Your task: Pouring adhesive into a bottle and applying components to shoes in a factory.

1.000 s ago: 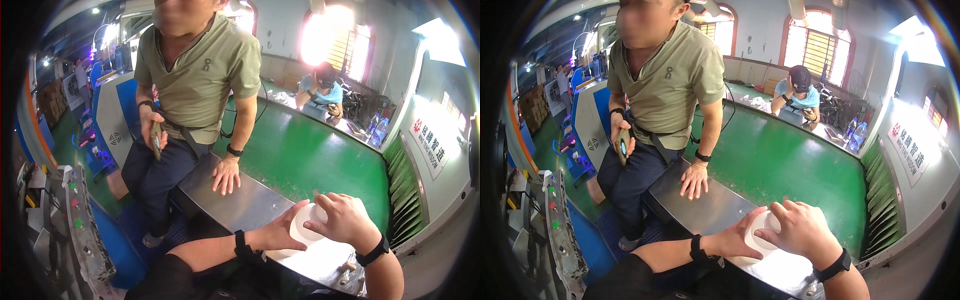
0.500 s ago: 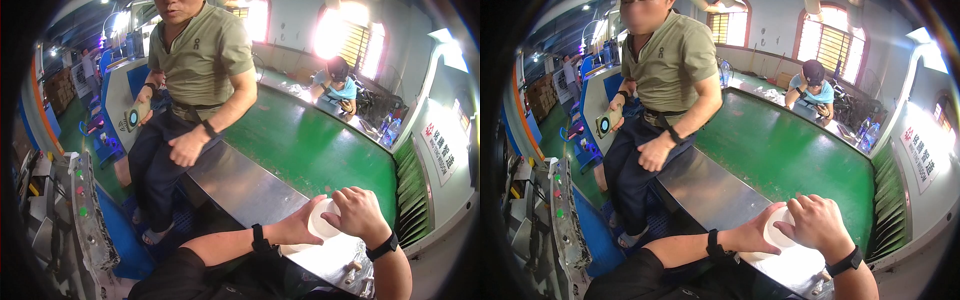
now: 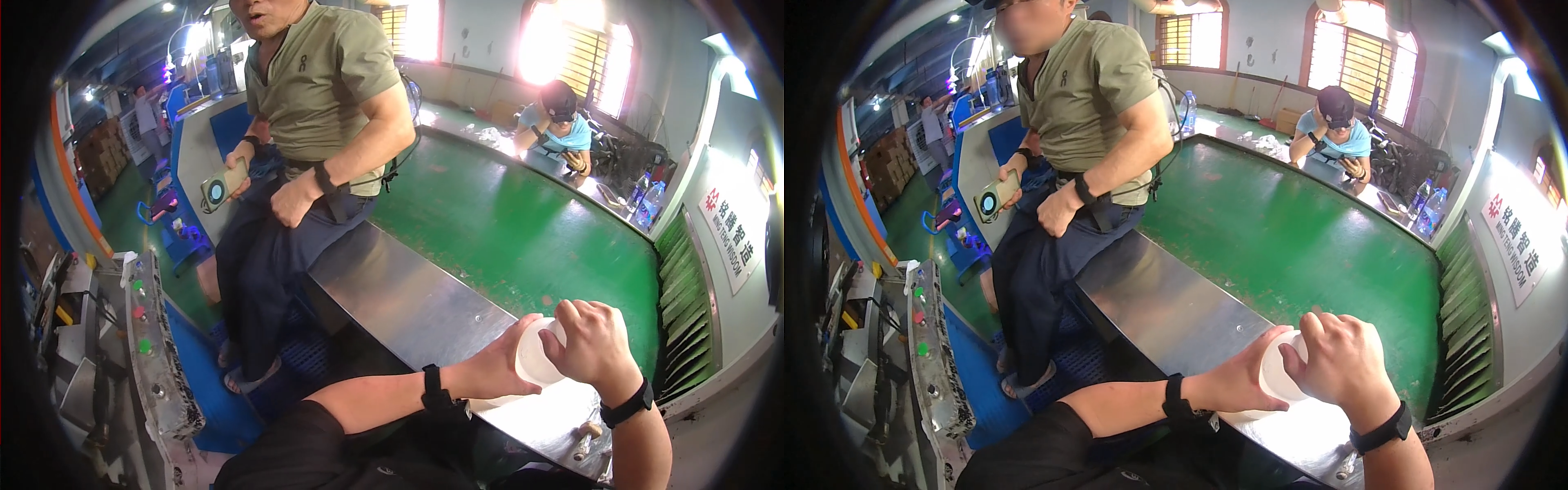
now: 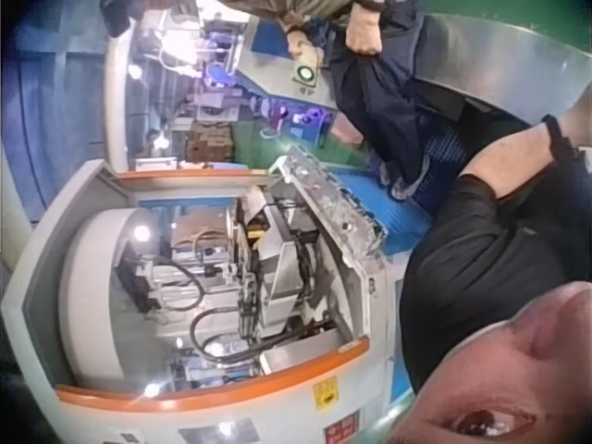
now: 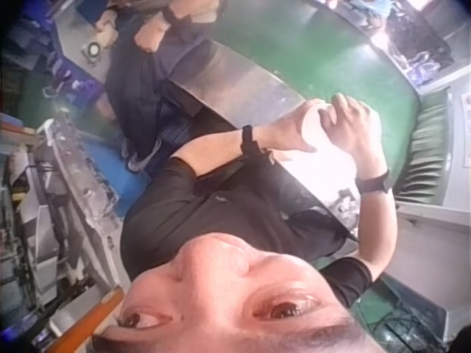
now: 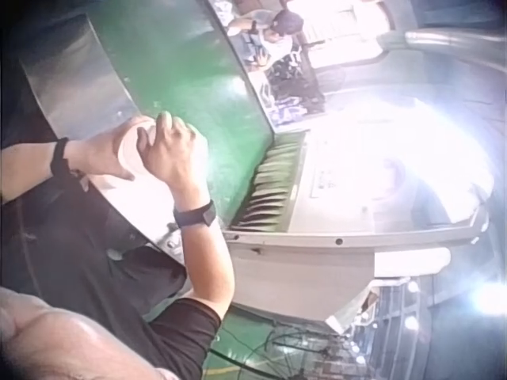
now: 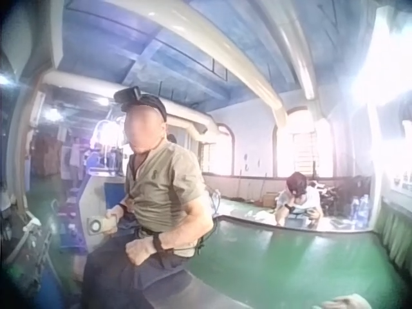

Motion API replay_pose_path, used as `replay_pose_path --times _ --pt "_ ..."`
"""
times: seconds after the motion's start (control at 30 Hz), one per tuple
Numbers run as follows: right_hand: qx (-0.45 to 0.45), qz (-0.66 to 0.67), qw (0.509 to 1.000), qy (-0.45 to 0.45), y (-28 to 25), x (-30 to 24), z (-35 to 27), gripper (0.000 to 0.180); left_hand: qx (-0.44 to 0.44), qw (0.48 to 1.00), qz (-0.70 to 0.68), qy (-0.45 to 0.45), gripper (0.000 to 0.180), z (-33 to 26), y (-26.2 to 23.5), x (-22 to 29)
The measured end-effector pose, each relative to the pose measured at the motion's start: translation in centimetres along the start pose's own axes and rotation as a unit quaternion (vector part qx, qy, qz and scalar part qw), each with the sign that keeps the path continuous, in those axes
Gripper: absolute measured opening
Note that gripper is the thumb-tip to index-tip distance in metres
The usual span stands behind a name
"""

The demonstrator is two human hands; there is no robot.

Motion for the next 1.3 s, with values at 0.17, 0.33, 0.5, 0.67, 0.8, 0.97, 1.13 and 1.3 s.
replay_pose_path --times 0.17,0.33,0.5,0.67,0.8,0.97,1.13,1.3 --pt "0.026 0.013 0.999 0.019 -0.3 0.1 0.1 0.028 0.027 1.0 0.01 0.004 0.118 -0.1 0.0 -0.5" --pt "0.014 -0.004 0.996 0.087 0.1 0.8 -0.4 0.03 0.049 0.999 0.008 0.01 0.118 -0.3 0.0 -0.4" --pt "-0.007 0.021 0.996 0.088 0.0 0.9 -0.5 0.039 0.013 1.0 -0.008 0.004 0.115 0.1 0.0 -0.3" --pt "-0.037 0.034 0.999 -0.001 -0.6 0.0 0.1 0.045 0.003 1.0 -0.016 -0.006 0.116 0.1 0.0 -0.7" --pt "-0.064 -0.018 0.998 -0.014 -0.2 -0.3 0.3 0.035 0.009 1.0 0.008 0.014 0.117 0.0 -0.1 -0.5" --pt "-0.016 -0.038 0.999 0.003 -0.1 -0.3 0.3 0.024 0.001 1.0 -0.028 0.008 0.118 0.1 0.2 -0.3" --pt "-0.012 -0.035 0.998 0.051 0.6 0.5 -0.1 0.028 0.028 1.0 0.009 0.007 0.117 -0.1 0.2 -0.6" --pt "-0.01 -0.044 0.995 0.094 0.3 0.8 -0.2 0.033 0.025 0.999 0.027 -0.006 0.116 -0.1 0.2 -0.5"
Point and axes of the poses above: each hand's wrist, its own z-axis towards the middle knuckle, its own y-axis out of the palm, x = y × z, the point moved 9 cm from there along z, towards the middle knuckle, and after that the axes turned 12 degrees about x, right-handed, at the moved point
